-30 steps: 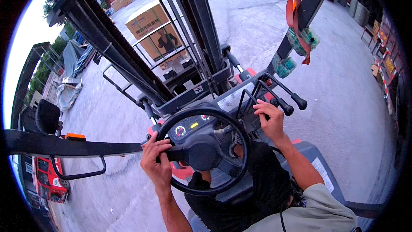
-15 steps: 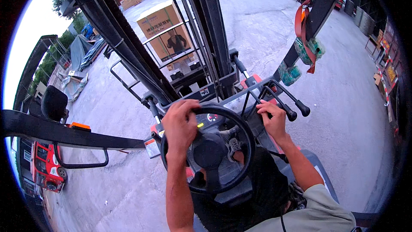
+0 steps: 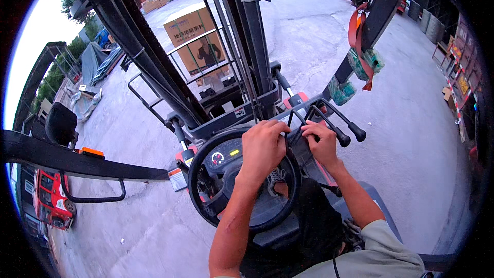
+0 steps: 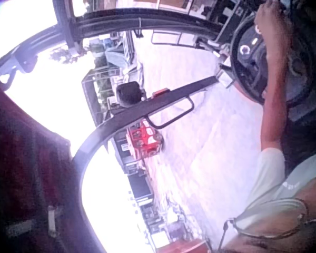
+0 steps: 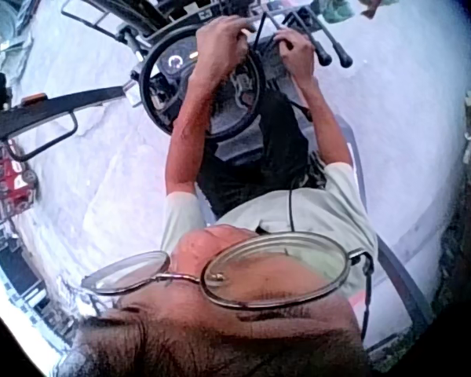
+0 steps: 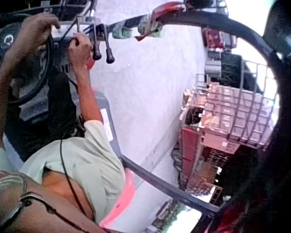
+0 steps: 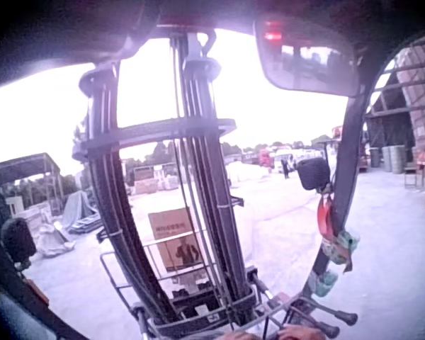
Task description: The person operates a forklift using the steering wheel and levers to transport a large box, loads the box onto a truck bed, and backs the forklift away.
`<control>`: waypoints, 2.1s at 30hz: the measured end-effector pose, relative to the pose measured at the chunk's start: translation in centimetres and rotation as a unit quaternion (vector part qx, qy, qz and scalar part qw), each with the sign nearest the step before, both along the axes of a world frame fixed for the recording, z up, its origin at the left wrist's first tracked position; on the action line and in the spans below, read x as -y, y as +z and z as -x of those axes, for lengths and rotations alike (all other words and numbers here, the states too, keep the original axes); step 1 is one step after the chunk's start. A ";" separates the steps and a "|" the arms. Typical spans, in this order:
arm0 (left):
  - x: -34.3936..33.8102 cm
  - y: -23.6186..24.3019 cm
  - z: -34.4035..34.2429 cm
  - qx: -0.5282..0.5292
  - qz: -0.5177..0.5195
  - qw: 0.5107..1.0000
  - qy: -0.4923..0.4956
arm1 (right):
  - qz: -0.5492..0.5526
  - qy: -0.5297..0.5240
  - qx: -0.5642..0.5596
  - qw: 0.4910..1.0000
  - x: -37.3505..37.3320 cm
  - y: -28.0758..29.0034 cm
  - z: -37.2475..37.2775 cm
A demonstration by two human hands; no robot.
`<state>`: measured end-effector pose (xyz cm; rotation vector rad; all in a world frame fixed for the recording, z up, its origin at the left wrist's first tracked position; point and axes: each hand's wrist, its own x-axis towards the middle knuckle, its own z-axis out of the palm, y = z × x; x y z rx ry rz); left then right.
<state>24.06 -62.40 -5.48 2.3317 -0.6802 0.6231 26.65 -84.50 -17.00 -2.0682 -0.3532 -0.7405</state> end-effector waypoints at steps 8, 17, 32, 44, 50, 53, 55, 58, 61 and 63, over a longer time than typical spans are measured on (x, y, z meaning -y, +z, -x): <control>-0.5 -0.1 -0.1 -0.001 -0.022 1.000 0.012 | 0.002 -0.008 -0.005 1.000 0.2 -0.2 -0.1; 2.2 -1.8 2.1 -0.008 -0.039 0.997 -0.060 | 0.026 -0.004 0.007 1.000 0.3 0.2 -0.1; 4.2 -5.2 7.7 -0.030 -0.072 0.989 -0.122 | 0.030 0.008 0.016 0.999 0.6 0.4 -0.3; 3.1 -6.8 12.5 -0.064 -0.098 0.985 -0.124 | 0.027 0.008 0.013 1.000 0.5 0.6 -0.2; 2.4 -7.3 14.5 -0.074 -0.089 0.986 -0.122 | 0.037 -0.005 0.006 0.999 1.1 0.2 -0.1; 1.7 -7.9 15.6 -0.072 -0.083 0.987 -0.119 | 0.030 0.000 0.007 1.000 1.0 0.6 -0.1; 0.9 -8.2 16.4 -0.068 -0.079 0.988 -0.116 | 0.028 0.004 0.008 1.000 0.9 0.6 -0.2; -0.7 -8.0 18.6 -0.077 -0.045 0.993 -0.080 | 0.033 0.009 0.006 0.999 0.9 0.8 0.2; -2.0 -7.7 19.8 -0.077 -0.044 0.995 -0.054 | 0.025 0.009 0.006 1.000 1.3 0.7 0.4; -3.1 -7.7 20.6 -0.075 -0.035 0.996 -0.043 | 0.022 0.010 0.008 1.000 0.9 1.0 0.5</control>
